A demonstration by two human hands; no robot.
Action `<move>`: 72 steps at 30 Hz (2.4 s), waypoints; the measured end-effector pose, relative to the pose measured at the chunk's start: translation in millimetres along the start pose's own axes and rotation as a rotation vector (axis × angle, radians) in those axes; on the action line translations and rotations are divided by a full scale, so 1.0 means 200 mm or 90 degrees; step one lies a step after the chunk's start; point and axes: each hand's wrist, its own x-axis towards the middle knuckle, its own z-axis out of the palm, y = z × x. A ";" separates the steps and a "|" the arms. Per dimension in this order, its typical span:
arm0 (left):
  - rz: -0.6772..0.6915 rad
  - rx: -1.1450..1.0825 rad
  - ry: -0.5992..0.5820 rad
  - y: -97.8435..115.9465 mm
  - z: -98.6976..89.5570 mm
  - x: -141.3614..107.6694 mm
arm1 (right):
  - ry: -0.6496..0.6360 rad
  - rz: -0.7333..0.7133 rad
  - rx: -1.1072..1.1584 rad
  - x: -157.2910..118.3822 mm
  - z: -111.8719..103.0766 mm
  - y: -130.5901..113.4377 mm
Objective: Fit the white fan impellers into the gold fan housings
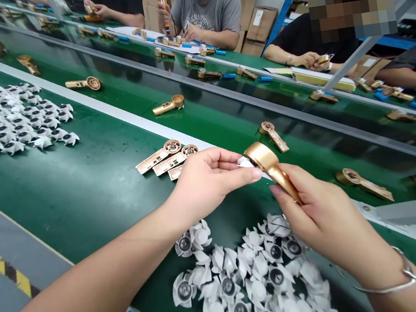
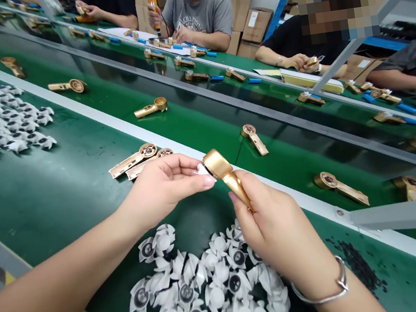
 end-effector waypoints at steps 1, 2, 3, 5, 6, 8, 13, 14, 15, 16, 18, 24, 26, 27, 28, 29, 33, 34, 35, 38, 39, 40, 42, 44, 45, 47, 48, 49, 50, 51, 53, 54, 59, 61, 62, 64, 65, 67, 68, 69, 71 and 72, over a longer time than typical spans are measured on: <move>-0.006 -0.006 -0.007 0.00 0.00 0.00 | -0.007 -0.004 -0.003 0.00 -0.01 0.00; -0.009 -0.012 -0.015 0.00 -0.01 0.00 | -0.015 -0.008 -0.004 0.00 -0.01 0.01; -0.011 -0.019 -0.023 0.00 -0.01 0.00 | -0.022 -0.011 -0.005 0.00 -0.02 0.01; -0.014 -0.029 -0.031 -0.01 -0.01 0.00 | -0.031 -0.019 -0.006 0.00 -0.03 0.02; -0.016 -0.030 -0.029 -0.01 -0.01 0.00 | -0.034 -0.021 -0.006 0.00 -0.03 0.02; -0.020 -0.028 -0.025 -0.01 -0.01 0.01 | -0.039 -0.025 -0.007 -0.01 -0.03 0.03; -0.021 0.021 0.010 0.00 0.00 0.01 | -0.044 -0.007 -0.014 -0.01 -0.03 0.02; -0.013 0.029 0.016 0.00 0.00 0.01 | -0.046 0.001 -0.011 -0.01 -0.03 0.02; -0.003 0.032 0.019 0.00 0.00 0.01 | -0.048 0.008 -0.007 -0.01 -0.03 0.01; 0.007 0.031 0.019 0.00 0.00 0.01 | -0.046 0.012 -0.002 -0.01 -0.03 0.01; 0.026 0.031 0.023 0.00 0.00 0.00 | -0.040 0.015 0.005 -0.01 -0.03 0.01; 0.092 0.075 0.045 0.00 0.01 -0.01 | -0.051 0.026 0.026 -0.02 -0.03 0.01; 0.115 0.092 0.048 -0.01 0.01 -0.02 | -0.055 0.031 0.018 -0.02 -0.02 0.00; 0.125 0.098 0.047 -0.01 0.01 -0.02 | -0.059 0.035 0.016 -0.02 -0.02 0.00; 0.133 0.103 0.045 -0.01 0.02 -0.02 | -0.063 0.041 0.015 -0.01 -0.02 0.00; 0.140 0.110 0.044 -0.01 0.02 -0.03 | -0.066 0.047 0.015 -0.01 -0.02 -0.01; 0.176 0.156 0.051 -0.01 0.02 -0.03 | -0.071 0.062 0.018 -0.01 -0.01 -0.03; 0.182 0.160 0.053 -0.01 0.02 -0.03 | -0.070 0.062 0.017 -0.01 -0.01 -0.04; 0.183 0.158 0.055 -0.01 0.02 -0.03 | -0.068 0.059 0.014 -0.01 0.00 -0.04; 0.151 0.134 0.052 -0.01 0.02 -0.03 | -0.053 0.036 -0.014 -0.02 0.02 -0.04; 0.134 0.127 0.049 0.00 0.02 -0.02 | -0.045 0.026 -0.030 -0.02 0.02 -0.03; 0.115 0.122 0.047 0.00 0.01 -0.02 | -0.037 0.015 -0.048 -0.02 0.02 -0.03; 0.077 0.113 0.043 0.00 0.00 -0.01 | -0.026 -0.008 -0.093 -0.02 0.03 -0.02; 0.038 0.082 0.027 0.00 -0.01 0.00 | -0.017 -0.033 -0.138 -0.03 0.02 -0.01; 0.020 0.055 0.015 -0.01 -0.01 0.00 | -0.014 -0.045 -0.156 -0.03 0.02 0.00; -0.014 -0.013 -0.011 -0.01 -0.02 0.01 | -0.008 -0.062 -0.176 -0.04 0.01 0.00; -0.030 -0.048 -0.021 -0.02 -0.02 0.02 | -0.006 -0.067 -0.181 -0.04 0.01 0.00; -0.046 -0.079 -0.029 -0.02 -0.02 0.02 | -0.005 -0.071 -0.184 -0.04 0.01 0.00; -0.059 -0.100 -0.035 -0.02 -0.02 0.02 | -0.006 -0.074 -0.188 -0.04 0.01 0.00; -0.066 -0.109 -0.036 -0.03 -0.02 0.02 | -0.007 -0.076 -0.195 -0.04 0.02 0.00; -0.052 -0.097 -0.020 -0.03 -0.02 0.03 | -0.009 -0.078 -0.219 -0.04 0.03 0.00; -0.036 -0.084 -0.008 -0.03 -0.01 0.03 | -0.008 -0.078 -0.230 -0.04 0.03 0.00; -0.037 -0.096 0.012 -0.04 -0.01 0.02 | -0.008 -0.072 -0.249 -0.04 0.04 -0.03; -0.044 -0.101 0.016 -0.03 0.00 0.01 | -0.027 -0.057 -0.246 -0.04 0.04 -0.04; -0.040 -0.095 0.019 -0.02 0.00 0.01 | -0.041 -0.044 -0.234 -0.04 0.04 -0.04; -0.026 -0.075 0.013 0.00 0.01 -0.01 | -0.063 0.002 -0.175 -0.03 0.03 -0.04; -0.018 -0.066 0.002 0.01 0.01 -0.01 | -0.070 0.027 -0.127 -0.02 0.02 -0.04; -0.002 -0.047 -0.022 0.03 0.03 -0.03 | -0.076 0.059 -0.018 -0.01 -0.01 -0.04; 0.014 -0.036 -0.027 0.04 0.03 -0.03 | -0.075 0.060 0.035 -0.01 -0.03 -0.04; 0.035 -0.026 -0.024 0.04 0.04 -0.04 | -0.073 0.053 0.080 -0.02 -0.05 -0.05; 0.077 -0.011 -0.014 0.05 0.05 -0.05 | -0.064 0.033 0.151 -0.03 -0.10 -0.06; 0.093 -0.008 -0.014 0.05 0.05 -0.06 | -0.058 0.024 0.177 -0.04 -0.13 -0.07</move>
